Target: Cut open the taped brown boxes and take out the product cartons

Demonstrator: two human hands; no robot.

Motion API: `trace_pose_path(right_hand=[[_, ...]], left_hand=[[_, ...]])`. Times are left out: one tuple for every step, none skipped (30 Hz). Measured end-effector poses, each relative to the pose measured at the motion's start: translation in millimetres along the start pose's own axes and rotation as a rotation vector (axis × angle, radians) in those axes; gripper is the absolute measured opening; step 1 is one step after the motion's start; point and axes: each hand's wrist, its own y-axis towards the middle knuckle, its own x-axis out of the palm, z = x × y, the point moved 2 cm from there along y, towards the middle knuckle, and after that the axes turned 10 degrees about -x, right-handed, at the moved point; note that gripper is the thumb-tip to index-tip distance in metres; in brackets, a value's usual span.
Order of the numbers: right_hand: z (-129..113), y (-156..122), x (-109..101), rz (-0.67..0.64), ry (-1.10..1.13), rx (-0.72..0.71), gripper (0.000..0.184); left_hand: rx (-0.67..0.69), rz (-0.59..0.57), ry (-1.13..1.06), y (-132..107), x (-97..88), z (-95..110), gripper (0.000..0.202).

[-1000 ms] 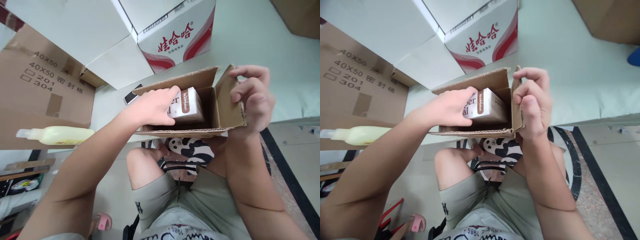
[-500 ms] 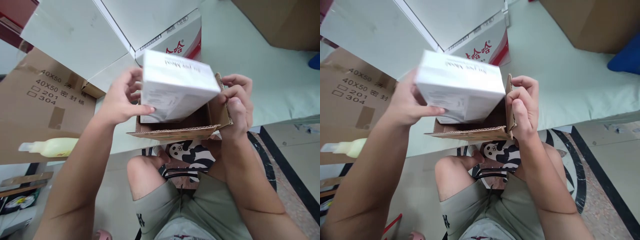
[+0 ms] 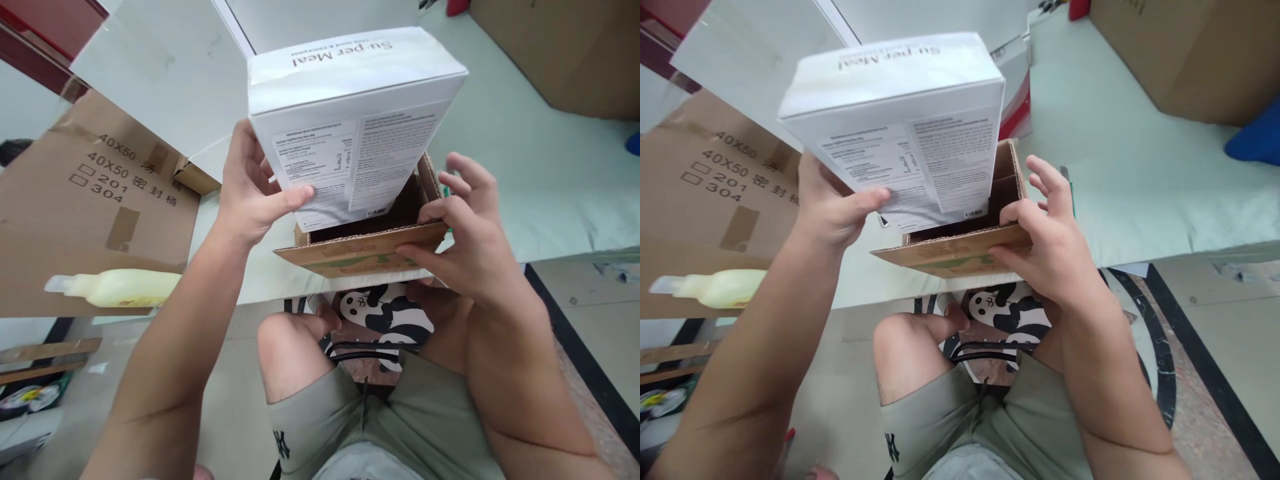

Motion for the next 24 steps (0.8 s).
trace_pose_path(right_hand=[[2,1,5,0.023,-0.017,0.007,0.026],[4,2,11,0.042,-0.029,0.014,0.026],[6,4,17,0.064,-0.039,0.023,0.027],[7,5,24,0.085,-0.048,0.034,0.027],[7,6,29,0.107,-0.058,0.045,0.027],[8,7,35,0.127,-0.068,0.052,0.028],[9,8,39,0.148,-0.078,0.055,0.03],[9,8,42,0.169,-0.085,0.05,0.034],[10,8,43,0.192,-0.085,0.038,0.04],[12,7,44,0.213,-0.079,0.025,0.047],[13,6,43,0.235,-0.065,0.014,0.053],[14,5,40,0.261,-0.044,0.009,0.056],[14,4,37,0.296,-0.012,0.011,0.056],[14,3,33,0.345,0.029,0.019,0.052],[12,2,29,0.399,0.085,0.036,0.049],[9,1,25,0.45,0.159,0.064,0.048],[5,0,20,0.484,0.249,0.107,0.05],[-1,0,17,0.494,0.347,0.17,0.053],[-7,0,13,0.48,0.444,0.247,0.057],[-15,1,10,0.45,0.528,0.329,0.06],[-23,2,8,0.413,0.593,0.403,0.061],[-32,4,6,0.387,0.637,0.455,0.062],[-40,6,4,0.369,0.666,0.483,0.061],[-46,10,3,0.363,0.682,0.494,0.06]], left_hand=[[-0.01,0.026,-0.02,0,1.2,0,0.079],[-0.011,0.047,-0.032,1,2.9,0,0.079],[-0.011,0.061,-0.036,2,5.1,1,0.078],[-0.011,0.07,-0.035,3,7.6,2,0.078],[-0.014,0.079,-0.03,4,10.3,2,0.077],[-0.02,0.093,-0.022,5,12.7,3,0.077],[-0.023,0.11,-0.007,5,14.8,4,0.077],[-0.015,0.128,0.019,4,16.3,6,0.077],[0.012,0.14,0.063,2,17.3,8,0.078],[0.063,0.142,0.126,-1,17.8,10,0.079],[0.147,0.133,0.202,-5,18.0,12,0.078],[0.251,0.114,0.287,-9,18.0,14,0.076],[0.36,0.084,0.378,-13,18.2,16,0.072],[0.45,0.053,0.461,-17,18.3,17,0.066],[0.496,0.032,0.52,-21,18.1,17,0.059],[0.489,0.029,0.545,-23,17.3,16,0.054],[0.434,0.045,0.537,-25,15.9,15,0.051],[0.355,0.073,0.5,-25,14.2,13,0.051],[0.279,0.106,0.446,-26,12.4,11,0.052],[0.221,0.135,0.39,-26,10.6,8,0.052],[0.192,0.15,0.35,-26,9.2,6,0.051],[0.188,0.156,0.328,-25,8.0,3,0.049],[0.197,0.159,0.316,-25,6.9,0,0.046],[0.213,0.162,0.309,-24,5.8,-3,0.043]])
